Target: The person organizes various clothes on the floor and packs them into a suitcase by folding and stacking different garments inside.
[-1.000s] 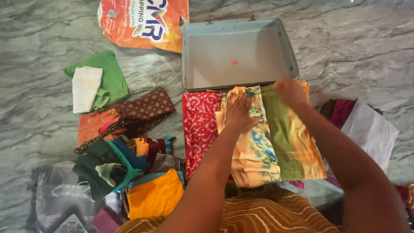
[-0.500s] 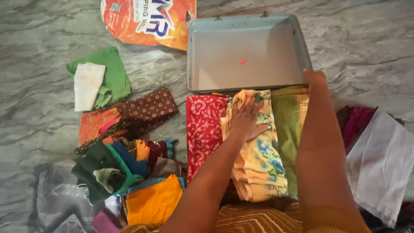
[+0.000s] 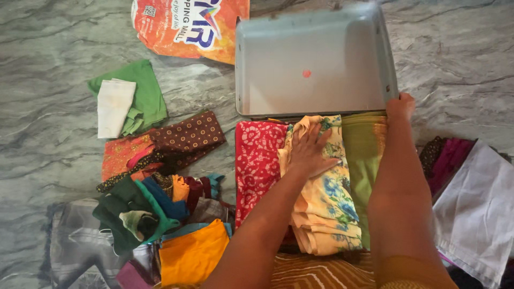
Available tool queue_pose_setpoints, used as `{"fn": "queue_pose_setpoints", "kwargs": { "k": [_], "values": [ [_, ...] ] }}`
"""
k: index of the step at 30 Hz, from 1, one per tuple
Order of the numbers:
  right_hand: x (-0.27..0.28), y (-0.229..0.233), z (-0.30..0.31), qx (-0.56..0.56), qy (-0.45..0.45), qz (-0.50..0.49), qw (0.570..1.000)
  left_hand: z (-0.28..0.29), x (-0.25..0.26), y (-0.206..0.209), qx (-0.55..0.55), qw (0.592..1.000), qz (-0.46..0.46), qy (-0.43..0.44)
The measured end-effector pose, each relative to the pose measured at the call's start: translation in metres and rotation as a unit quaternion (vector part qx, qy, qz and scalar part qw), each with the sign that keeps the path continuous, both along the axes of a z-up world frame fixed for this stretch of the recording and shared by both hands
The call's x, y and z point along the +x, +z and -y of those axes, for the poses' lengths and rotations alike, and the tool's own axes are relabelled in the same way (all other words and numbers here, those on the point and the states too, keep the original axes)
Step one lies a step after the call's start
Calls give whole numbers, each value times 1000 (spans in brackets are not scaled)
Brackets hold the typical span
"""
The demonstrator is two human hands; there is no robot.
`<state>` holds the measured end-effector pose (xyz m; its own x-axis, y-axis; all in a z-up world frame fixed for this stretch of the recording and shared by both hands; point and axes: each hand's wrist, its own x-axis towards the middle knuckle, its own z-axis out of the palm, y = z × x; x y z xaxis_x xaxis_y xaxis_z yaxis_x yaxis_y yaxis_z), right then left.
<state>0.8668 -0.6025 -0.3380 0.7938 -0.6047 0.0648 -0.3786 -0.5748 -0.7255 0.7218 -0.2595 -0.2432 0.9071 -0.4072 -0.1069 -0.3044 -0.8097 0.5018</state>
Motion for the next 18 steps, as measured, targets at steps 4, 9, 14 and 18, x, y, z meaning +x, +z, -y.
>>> {"fn": "queue_pose_setpoints", "kwargs": {
  "k": [4,9,14,18],
  "values": [
    [-2,-1,0,177,-1,141,974,-1,-1,4,-19,1000,0,-3],
    [-21,-4,2,287,-25,170,942,-18,-6,10,-22,987,153,-49],
    [-21,1,7,406,52,285,867,-68,-40,28,-30,964,259,43],
    [-34,5,12,431,79,304,846,-151,-9,80,-104,812,488,302]
  ]
}}
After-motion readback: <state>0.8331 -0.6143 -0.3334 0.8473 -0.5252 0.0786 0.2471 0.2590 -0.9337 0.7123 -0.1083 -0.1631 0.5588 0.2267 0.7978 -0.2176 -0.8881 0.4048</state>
